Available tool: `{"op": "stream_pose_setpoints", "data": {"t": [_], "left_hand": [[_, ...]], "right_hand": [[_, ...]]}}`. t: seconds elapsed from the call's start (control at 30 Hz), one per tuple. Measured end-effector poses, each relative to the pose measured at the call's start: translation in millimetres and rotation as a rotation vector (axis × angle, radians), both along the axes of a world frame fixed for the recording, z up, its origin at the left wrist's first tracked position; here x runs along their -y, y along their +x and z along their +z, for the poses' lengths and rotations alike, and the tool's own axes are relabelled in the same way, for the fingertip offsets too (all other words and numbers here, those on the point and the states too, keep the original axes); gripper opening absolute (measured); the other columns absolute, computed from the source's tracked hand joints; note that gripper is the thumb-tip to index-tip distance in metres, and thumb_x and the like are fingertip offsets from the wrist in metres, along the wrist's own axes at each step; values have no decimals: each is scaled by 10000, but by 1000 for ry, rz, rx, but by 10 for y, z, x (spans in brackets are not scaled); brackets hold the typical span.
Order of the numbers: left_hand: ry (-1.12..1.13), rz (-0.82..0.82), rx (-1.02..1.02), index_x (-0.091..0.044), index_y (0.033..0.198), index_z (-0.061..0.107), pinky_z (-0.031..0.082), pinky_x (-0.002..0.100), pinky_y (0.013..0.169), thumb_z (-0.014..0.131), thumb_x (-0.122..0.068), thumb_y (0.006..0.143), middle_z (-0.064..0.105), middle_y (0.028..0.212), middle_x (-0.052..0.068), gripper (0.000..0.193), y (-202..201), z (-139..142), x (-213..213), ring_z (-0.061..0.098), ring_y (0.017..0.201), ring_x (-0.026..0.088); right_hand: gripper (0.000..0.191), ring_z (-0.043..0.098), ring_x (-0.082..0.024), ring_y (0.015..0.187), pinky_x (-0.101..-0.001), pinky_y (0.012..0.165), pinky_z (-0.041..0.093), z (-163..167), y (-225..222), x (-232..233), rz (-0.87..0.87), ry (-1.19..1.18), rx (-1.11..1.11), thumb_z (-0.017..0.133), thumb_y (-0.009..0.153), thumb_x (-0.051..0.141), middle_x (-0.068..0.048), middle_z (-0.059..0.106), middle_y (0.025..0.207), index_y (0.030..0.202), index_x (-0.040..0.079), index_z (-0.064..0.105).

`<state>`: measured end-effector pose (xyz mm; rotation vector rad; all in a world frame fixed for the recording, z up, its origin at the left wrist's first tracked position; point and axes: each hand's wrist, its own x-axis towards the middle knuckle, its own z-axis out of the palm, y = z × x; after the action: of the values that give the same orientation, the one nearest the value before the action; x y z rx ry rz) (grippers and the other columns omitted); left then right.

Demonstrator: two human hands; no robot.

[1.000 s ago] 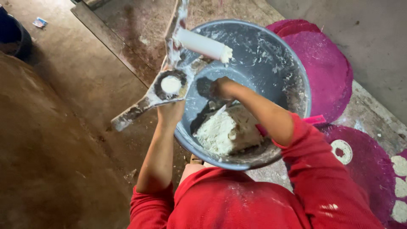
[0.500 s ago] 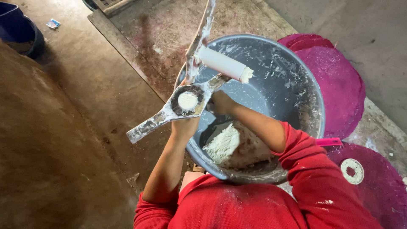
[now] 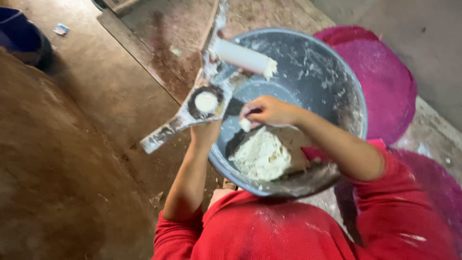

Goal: The person scoops rice dough from a large basin into a handheld press and squeezes the press to extrude round rice cakes onto pink mesh trays. They refill the press with dough, press out discs one at a time, and occasionally reposition a ring and rotate the tray to make space for more discs.

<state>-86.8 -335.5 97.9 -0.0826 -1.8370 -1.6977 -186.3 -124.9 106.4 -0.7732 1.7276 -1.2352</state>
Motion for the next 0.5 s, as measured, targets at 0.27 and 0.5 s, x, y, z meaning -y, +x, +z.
{"op": "stream_pose_setpoints", "data": {"t": [0.27,0.5], "left_hand": [[-175,-28,295,16,1173,678,504,366,767,705,-83,1018,662,1014,95,185,-73,-299,125,612,870,204],[821,-936,702,15,1128,674,571,383,687,740,-65,791,698,962,130,353,711,-114,-829,686,876,246]], "right_hand": [[373,402,-263,1456,-678,1024,297,-23,1144,-546,353,655,-1110,580,922,328,-55,589,1404,1242,159,669],[784,515,-305,1441,-479,1232,415,1074,1209,-1322,-523,-648,-374,482,1077,555,-195,347,1690,1700,262,108]]}}
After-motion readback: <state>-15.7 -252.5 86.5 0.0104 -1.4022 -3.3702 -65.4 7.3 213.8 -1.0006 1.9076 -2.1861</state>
